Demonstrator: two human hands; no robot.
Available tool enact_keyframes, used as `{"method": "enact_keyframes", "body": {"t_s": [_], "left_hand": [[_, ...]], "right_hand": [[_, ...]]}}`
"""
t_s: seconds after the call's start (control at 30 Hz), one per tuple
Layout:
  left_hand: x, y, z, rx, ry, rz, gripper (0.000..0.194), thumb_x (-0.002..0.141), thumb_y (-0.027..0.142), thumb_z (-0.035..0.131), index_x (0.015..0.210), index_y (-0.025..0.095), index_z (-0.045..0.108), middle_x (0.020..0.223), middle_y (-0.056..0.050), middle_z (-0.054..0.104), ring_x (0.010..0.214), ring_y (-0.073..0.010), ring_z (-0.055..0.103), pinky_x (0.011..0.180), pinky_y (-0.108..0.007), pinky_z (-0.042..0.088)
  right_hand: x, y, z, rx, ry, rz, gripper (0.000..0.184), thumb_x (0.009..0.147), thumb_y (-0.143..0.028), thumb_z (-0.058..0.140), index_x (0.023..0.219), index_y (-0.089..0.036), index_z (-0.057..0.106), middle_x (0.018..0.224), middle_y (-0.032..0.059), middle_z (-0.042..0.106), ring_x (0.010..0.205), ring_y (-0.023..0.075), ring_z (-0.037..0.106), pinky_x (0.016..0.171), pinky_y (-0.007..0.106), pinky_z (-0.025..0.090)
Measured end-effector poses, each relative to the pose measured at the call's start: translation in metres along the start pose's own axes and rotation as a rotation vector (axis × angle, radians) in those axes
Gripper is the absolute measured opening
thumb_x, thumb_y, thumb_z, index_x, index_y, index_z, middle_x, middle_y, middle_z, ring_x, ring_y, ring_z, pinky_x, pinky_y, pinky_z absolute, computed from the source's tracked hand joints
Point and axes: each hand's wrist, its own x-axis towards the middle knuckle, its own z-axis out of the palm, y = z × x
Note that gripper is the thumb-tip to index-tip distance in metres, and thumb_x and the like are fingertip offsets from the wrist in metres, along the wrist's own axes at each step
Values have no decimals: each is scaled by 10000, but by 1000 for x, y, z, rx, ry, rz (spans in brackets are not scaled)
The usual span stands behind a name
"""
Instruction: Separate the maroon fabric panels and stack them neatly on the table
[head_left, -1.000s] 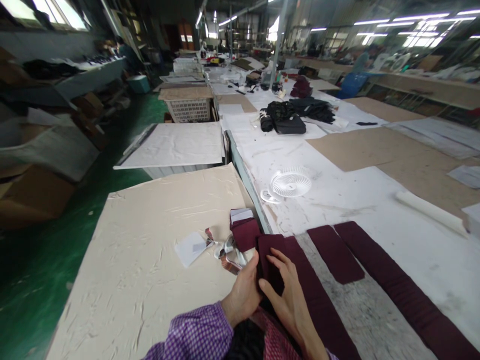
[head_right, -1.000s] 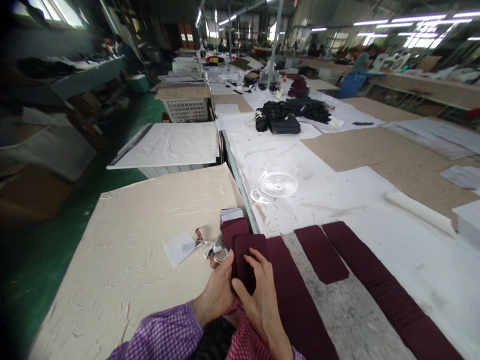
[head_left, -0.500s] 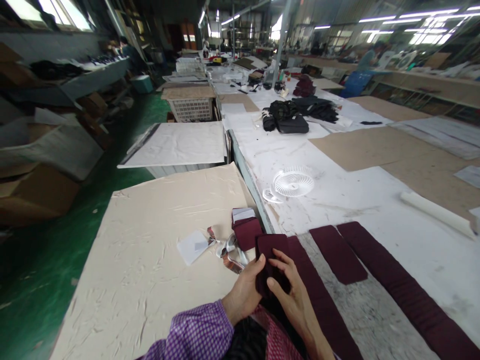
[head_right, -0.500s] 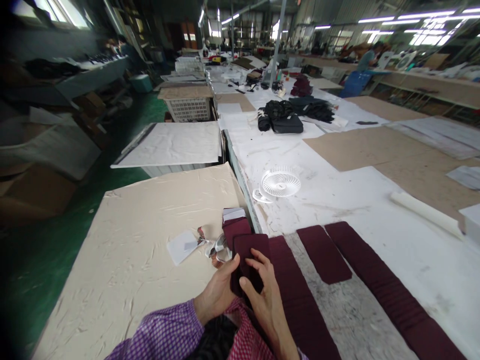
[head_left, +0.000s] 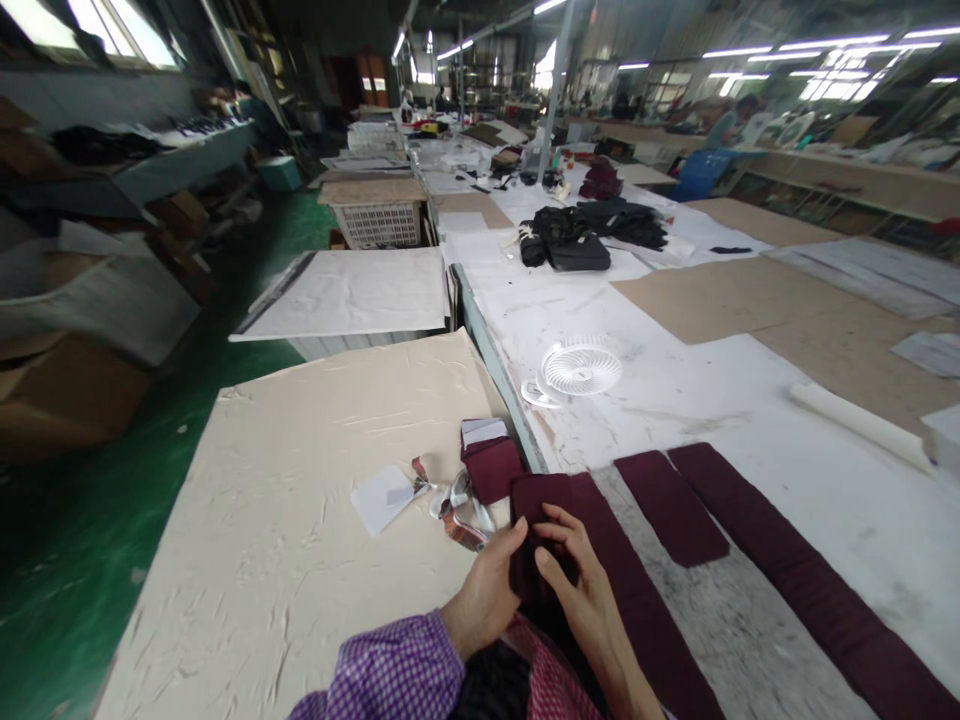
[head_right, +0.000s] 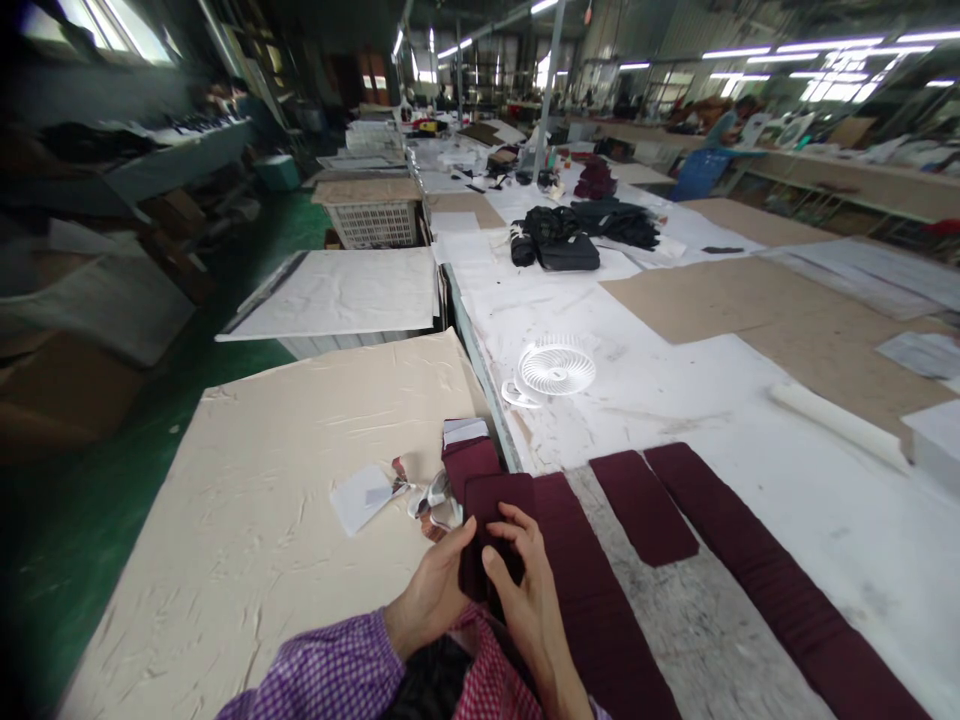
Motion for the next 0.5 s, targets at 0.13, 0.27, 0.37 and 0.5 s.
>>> {"method": "enact_keyframes", "body": {"t_s": [0.13, 0.27, 0.37, 0.5], "left_hand": [[-2, -1, -1, 12, 7, 15, 269, 790, 313, 624, 1001, 150, 659, 932, -74, 698, 1013, -235, 600, 907, -353, 428], [-4, -2, -2, 28, 19, 34, 256, 745, 274, 668, 971, 153, 666, 926, -62, 696, 995, -224, 601, 903, -332, 419], [-3, -3, -4, 37, 31, 39, 229, 732, 266, 679, 931, 154, 672, 899, -53, 691, 949, -207, 606, 889, -320, 415], [-4, -4, -5, 50, 39, 45, 208, 715, 265, 696, 889, 153, 674, 889, -48, 684, 912, -193, 605, 879, -312, 407]], "right_hand": [[-1, -2, 0, 38, -6, 23, 205, 783, -354, 610, 912, -212, 686, 1275, 121, 543, 1141, 284, 545, 949, 448, 448], [-3, -2, 0, 73, 5, 27, 181, 773, -334, 612, 890, -216, 686, 1256, 124, 553, 1126, 283, 560, 935, 445, 462], [-4, 0, 1, 84, 13, 24, 174, 760, -322, 615, 871, -211, 690, 1246, 131, 550, 1109, 290, 571, 913, 449, 475], [-6, 1, 2, 86, 19, 14, 163, 757, -299, 614, 875, -218, 693, 1244, 122, 555, 1093, 282, 579, 894, 434, 491]]}}
